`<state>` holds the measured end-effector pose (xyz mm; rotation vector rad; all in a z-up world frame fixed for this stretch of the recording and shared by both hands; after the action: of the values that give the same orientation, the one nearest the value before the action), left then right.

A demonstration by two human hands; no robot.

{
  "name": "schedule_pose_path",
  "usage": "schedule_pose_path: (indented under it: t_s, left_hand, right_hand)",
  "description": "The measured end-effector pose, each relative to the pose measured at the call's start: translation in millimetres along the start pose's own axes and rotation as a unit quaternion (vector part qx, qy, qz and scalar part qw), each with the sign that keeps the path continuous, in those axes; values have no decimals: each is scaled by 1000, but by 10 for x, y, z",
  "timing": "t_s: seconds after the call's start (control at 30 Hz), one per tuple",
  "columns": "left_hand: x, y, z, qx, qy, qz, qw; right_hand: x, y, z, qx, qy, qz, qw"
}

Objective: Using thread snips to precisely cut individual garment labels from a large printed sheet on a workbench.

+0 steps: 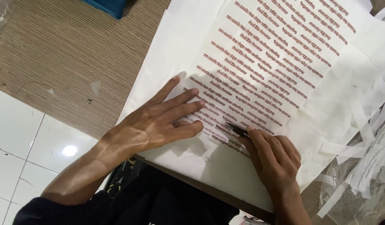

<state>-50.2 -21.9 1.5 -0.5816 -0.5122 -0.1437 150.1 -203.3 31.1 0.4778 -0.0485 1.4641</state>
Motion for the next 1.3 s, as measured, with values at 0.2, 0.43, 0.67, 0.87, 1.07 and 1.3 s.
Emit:
schedule_pose_path:
  t_s: [0.2, 0.43, 0.67, 0.87, 1.07, 1.3]
  left_hand:
    - [-51, 16, -37, 11, 8, -2, 1000]
    - [-41, 16, -41, -26, -6, 11, 1000]
    - [-82, 33, -112, 6, 4, 4, 1000]
    - [-15, 2, -29, -8, -13, 9, 1000]
    - [-4, -16, 13, 6, 1, 7, 1000]
    - [38, -59, -34, 24, -38, -4, 999]
  right_hand:
    - [-9, 2, -17, -14, 2, 10, 1000]
    - [59, 35, -27, -11, 7, 19, 1000]
    - [58, 44, -39, -4, 7, 24, 1000]
    - [105, 55, -68, -16, 0, 25, 1000]
    - [145, 98, -65, -26, -1, 47, 999]
    - [107, 104, -25, -34, -10, 56, 998]
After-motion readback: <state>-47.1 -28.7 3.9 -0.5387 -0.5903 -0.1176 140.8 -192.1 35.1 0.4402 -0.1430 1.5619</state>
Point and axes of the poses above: each hand's wrist, its own x-axis towards the middle knuckle, its own z-axis out of the back of the hand, y = z × x, the point moved 3 cm from there along x, towards the middle knuckle, and after that the axes turned 7 degrees about -z, right-handed, at the moved point
